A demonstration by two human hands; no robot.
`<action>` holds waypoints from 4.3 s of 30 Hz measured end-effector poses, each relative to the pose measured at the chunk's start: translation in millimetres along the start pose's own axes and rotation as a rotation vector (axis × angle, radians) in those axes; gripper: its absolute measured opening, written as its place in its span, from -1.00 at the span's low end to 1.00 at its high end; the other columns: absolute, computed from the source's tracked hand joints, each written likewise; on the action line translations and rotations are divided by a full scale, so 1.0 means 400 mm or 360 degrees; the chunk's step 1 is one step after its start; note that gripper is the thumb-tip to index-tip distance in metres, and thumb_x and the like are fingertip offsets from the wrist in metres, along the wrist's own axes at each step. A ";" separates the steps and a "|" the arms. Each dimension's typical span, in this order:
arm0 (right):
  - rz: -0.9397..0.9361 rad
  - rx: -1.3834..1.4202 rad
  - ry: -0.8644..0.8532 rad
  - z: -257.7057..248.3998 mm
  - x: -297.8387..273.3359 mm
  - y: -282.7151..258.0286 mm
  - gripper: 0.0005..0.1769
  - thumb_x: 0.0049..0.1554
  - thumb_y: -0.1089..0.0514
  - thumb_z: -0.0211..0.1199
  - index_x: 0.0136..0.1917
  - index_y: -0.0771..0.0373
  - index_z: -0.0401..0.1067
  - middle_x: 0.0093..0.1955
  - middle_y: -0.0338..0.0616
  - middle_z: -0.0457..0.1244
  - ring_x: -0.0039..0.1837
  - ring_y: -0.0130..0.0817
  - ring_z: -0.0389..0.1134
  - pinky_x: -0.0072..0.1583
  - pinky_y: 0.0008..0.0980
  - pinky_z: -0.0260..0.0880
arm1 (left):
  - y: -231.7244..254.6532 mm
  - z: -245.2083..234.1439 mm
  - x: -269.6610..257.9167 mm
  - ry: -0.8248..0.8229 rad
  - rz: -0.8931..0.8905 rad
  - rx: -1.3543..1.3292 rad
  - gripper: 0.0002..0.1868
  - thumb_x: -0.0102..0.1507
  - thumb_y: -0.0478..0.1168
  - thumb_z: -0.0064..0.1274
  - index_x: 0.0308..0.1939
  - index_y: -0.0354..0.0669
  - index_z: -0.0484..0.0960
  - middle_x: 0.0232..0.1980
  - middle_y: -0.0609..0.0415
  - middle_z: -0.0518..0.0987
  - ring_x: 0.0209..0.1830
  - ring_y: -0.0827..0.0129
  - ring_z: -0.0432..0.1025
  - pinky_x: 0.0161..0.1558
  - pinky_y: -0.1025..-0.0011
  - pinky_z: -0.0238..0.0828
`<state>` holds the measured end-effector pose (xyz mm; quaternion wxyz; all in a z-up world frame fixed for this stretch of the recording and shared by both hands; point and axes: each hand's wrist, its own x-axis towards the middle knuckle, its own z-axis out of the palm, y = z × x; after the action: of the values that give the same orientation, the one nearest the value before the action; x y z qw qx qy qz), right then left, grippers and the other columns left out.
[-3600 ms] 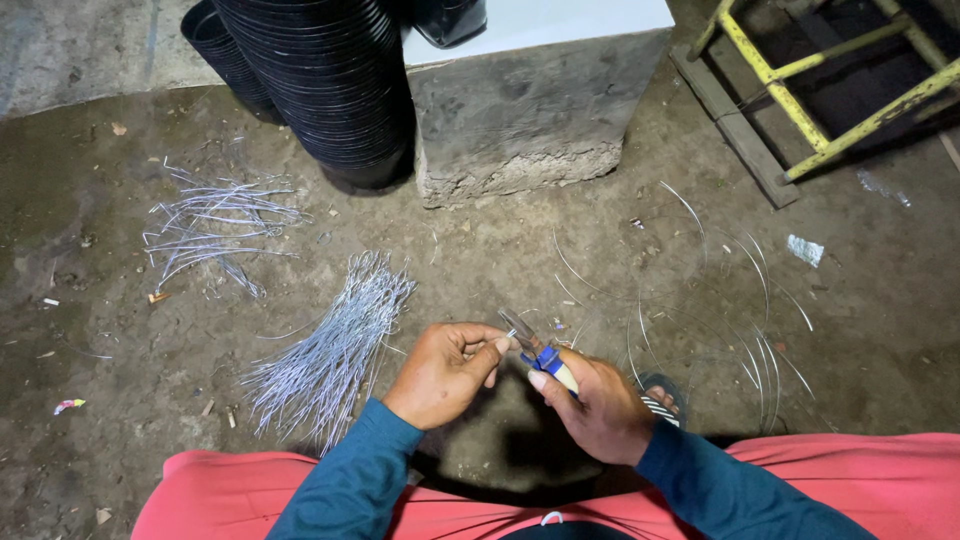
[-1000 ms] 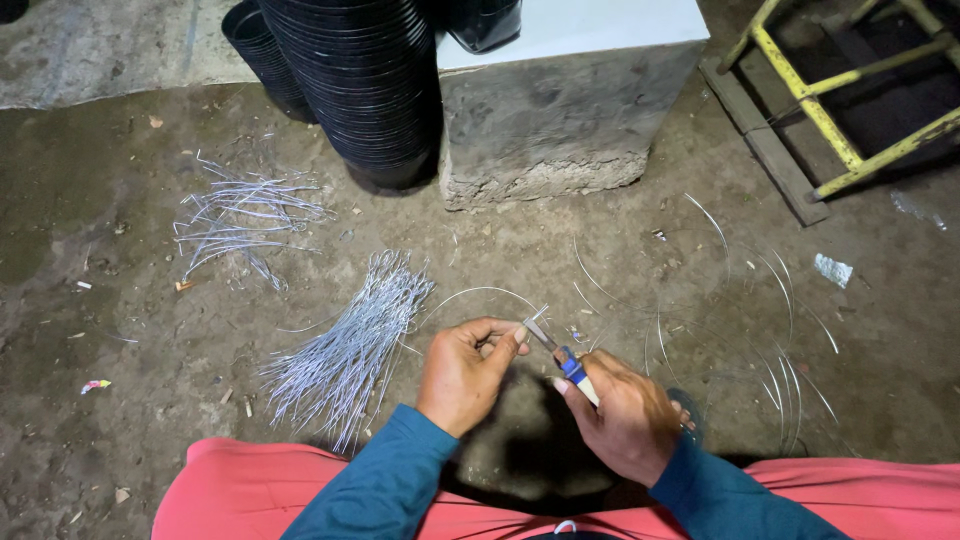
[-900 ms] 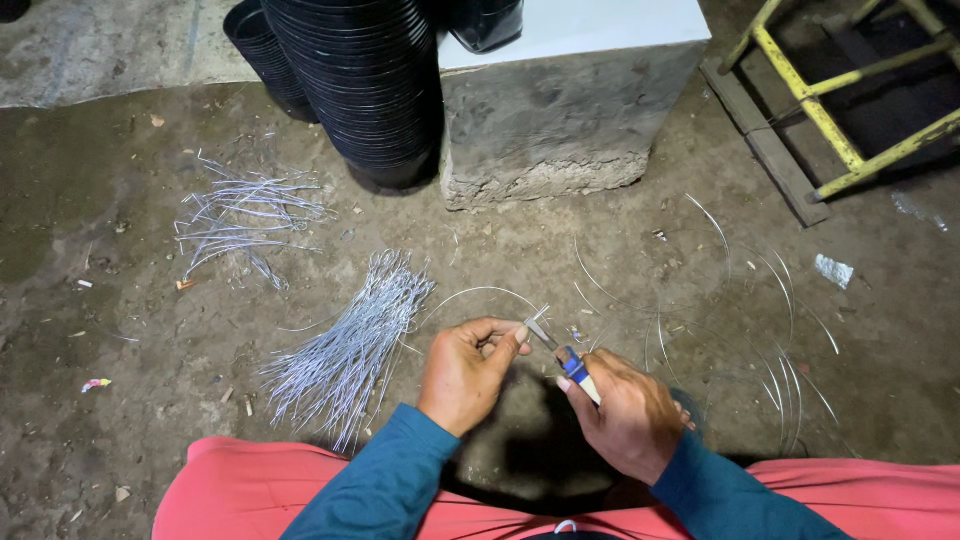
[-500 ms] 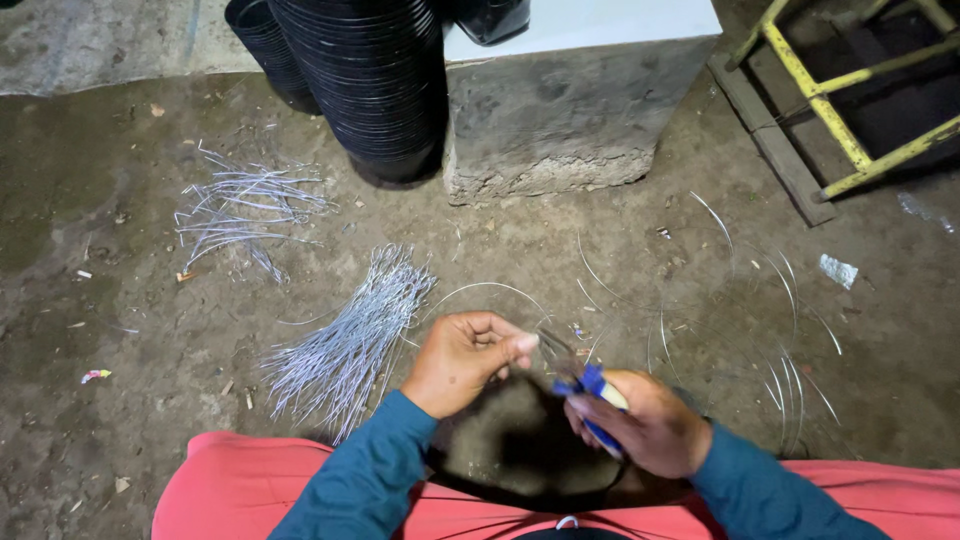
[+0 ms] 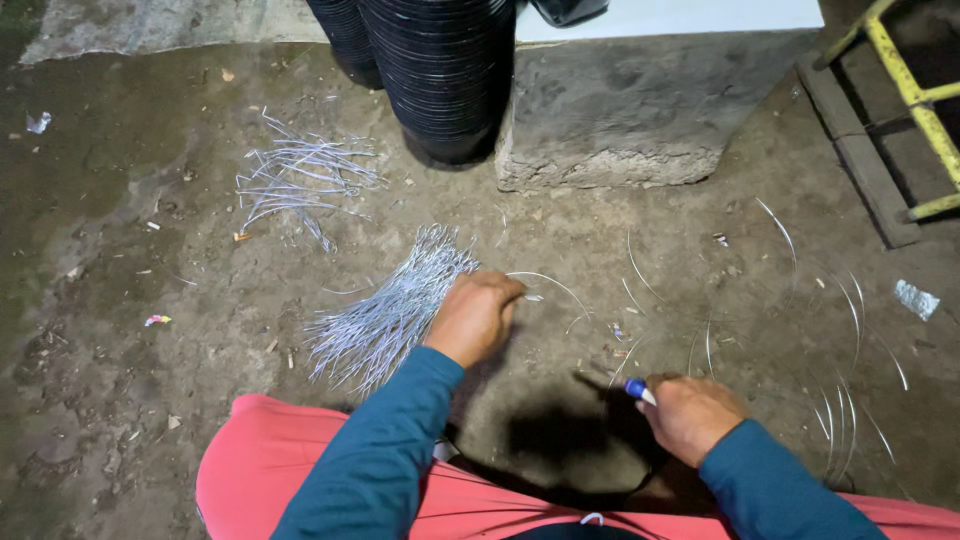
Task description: The person sits on the floor and repeatedly picks up thin metal wires, bends them into loops, and cuts them to length using pliers. The cut pieces are placed into a pile on the floor.
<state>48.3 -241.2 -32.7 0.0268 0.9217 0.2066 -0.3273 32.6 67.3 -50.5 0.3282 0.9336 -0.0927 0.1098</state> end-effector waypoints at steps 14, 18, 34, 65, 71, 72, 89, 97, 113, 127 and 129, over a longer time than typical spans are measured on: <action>-0.0751 0.0022 -0.0262 0.338 0.158 -0.017 -0.79 0.01 0.10 0.24 -0.13 0.24 0.54 -0.13 0.15 0.38 0.00 0.17 0.42 0.03 0.08 0.42 | -0.438 -0.222 0.037 0.0171 -0.0937 0.0958 -0.39 0.19 -0.10 0.28 0.33 -0.08 0.58 0.41 -0.28 0.38 0.37 -0.17 0.27 0.31 0.02 0.25; -0.0814 -0.0174 -0.0357 0.480 0.247 -0.025 -0.70 0.12 0.04 0.20 -0.07 0.30 0.58 0.01 0.14 0.39 0.07 0.15 0.43 0.07 0.06 0.44 | -0.475 -0.049 0.019 -0.0278 -0.0999 0.0786 -0.53 0.20 -0.06 0.27 0.20 0.07 0.65 0.24 -0.16 0.54 0.20 -0.08 0.43 0.19 0.08 0.39; -0.0107 0.1079 0.1024 0.550 0.597 0.024 -0.77 0.10 -0.02 0.34 -0.07 0.15 0.53 -0.09 0.02 0.39 -0.01 0.00 0.42 0.04 -0.09 0.42 | -0.540 0.217 -0.121 -0.0579 -0.1130 0.0624 -0.68 0.23 -0.27 0.08 0.06 0.03 0.68 0.16 -0.12 0.58 0.10 -0.08 0.51 0.07 0.04 0.45; -0.0082 0.0900 0.0782 0.450 0.686 0.081 -0.71 -0.07 0.06 0.52 -0.22 0.22 0.47 -0.19 0.04 0.38 -0.08 0.00 0.43 -0.02 -0.11 0.45 | -0.535 0.347 -0.161 -0.0543 -0.0929 0.0799 -0.74 0.27 -0.20 -0.07 -0.12 -0.06 0.74 0.15 -0.08 0.55 0.13 0.01 0.46 0.01 0.12 0.47; -0.0086 0.1599 0.0448 0.409 0.642 0.116 -0.77 0.00 0.31 0.34 -0.07 0.20 0.38 -0.26 -0.13 0.32 -0.27 -0.34 0.40 -0.18 -0.34 0.45 | -0.524 0.345 -0.140 -0.0566 -0.0872 0.0805 -0.76 0.26 -0.19 -0.03 -0.18 -0.06 0.77 0.08 -0.07 0.57 0.12 0.06 0.48 0.04 0.13 0.47; -0.0068 0.1725 0.0356 0.404 0.640 0.120 -0.84 0.06 0.30 0.30 -0.05 0.23 0.43 -0.25 -0.12 0.34 -0.26 -0.35 0.40 -0.18 -0.35 0.44 | -0.508 0.338 -0.130 -0.0505 -0.0832 0.0791 -0.77 0.25 -0.20 -0.01 -0.19 -0.06 0.77 0.06 -0.08 0.58 0.12 0.05 0.48 0.03 0.11 0.47; -0.0580 0.1283 0.1095 -0.045 0.409 0.028 -0.83 0.09 0.19 0.42 -0.09 0.36 0.65 -0.13 -0.08 0.40 -0.13 -0.42 0.41 -0.05 -0.43 0.41 | -0.040 0.161 0.163 0.0704 -0.0676 -0.0481 -0.86 0.41 -0.19 -0.02 -0.02 -0.14 0.51 -0.38 -0.12 0.61 -0.38 -0.07 0.57 -0.31 0.12 0.46; -0.0685 0.1854 0.0656 -0.251 0.201 -0.064 -0.81 0.12 0.16 0.37 -0.06 0.33 0.62 -0.28 -0.24 0.40 -0.25 -0.54 0.38 -0.16 -0.47 0.43 | 0.144 0.091 0.174 0.0922 -0.0148 -0.0253 -0.79 0.37 -0.33 -0.08 0.08 -0.24 0.51 -0.08 -0.25 0.58 -0.09 -0.18 0.47 -0.11 0.05 0.39; -0.0507 0.2410 0.0075 -0.254 0.088 -0.041 -0.82 0.13 0.20 0.35 -0.09 0.36 0.46 -0.28 -0.11 0.37 -0.26 -0.41 0.42 -0.15 -0.41 0.47 | 0.267 -0.026 0.119 0.0688 0.0270 0.0221 -0.75 0.24 -0.33 0.09 0.00 -0.24 0.55 -0.27 -0.06 0.47 -0.27 0.06 0.42 -0.31 0.15 0.36; -0.0269 0.2869 0.0399 -0.212 0.118 -0.054 -0.76 0.14 0.20 0.31 0.04 0.37 0.53 -0.21 -0.14 0.41 -0.22 -0.44 0.43 -0.14 -0.42 0.46 | 0.203 0.069 0.066 -0.0275 -0.0601 -0.1666 -0.76 0.47 -0.15 -0.17 0.11 -0.19 0.47 -0.33 0.19 0.56 -0.45 0.53 0.43 -0.41 0.49 0.35; -0.0237 0.2785 0.0517 -0.216 0.119 -0.048 -0.78 0.13 0.21 0.33 0.02 0.38 0.55 -0.22 -0.15 0.40 -0.24 -0.45 0.39 -0.17 -0.43 0.42 | 0.193 0.085 0.064 -0.0365 -0.0723 -0.1827 -0.72 0.53 -0.12 -0.15 0.07 -0.27 0.54 -0.39 0.20 0.48 -0.49 0.57 0.28 -0.45 0.53 0.22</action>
<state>125.1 -190.3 7.7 -0.7373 0.6313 -0.0565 -0.2340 43.1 -16.1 -24.0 0.7803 0.6109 0.0293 -0.1307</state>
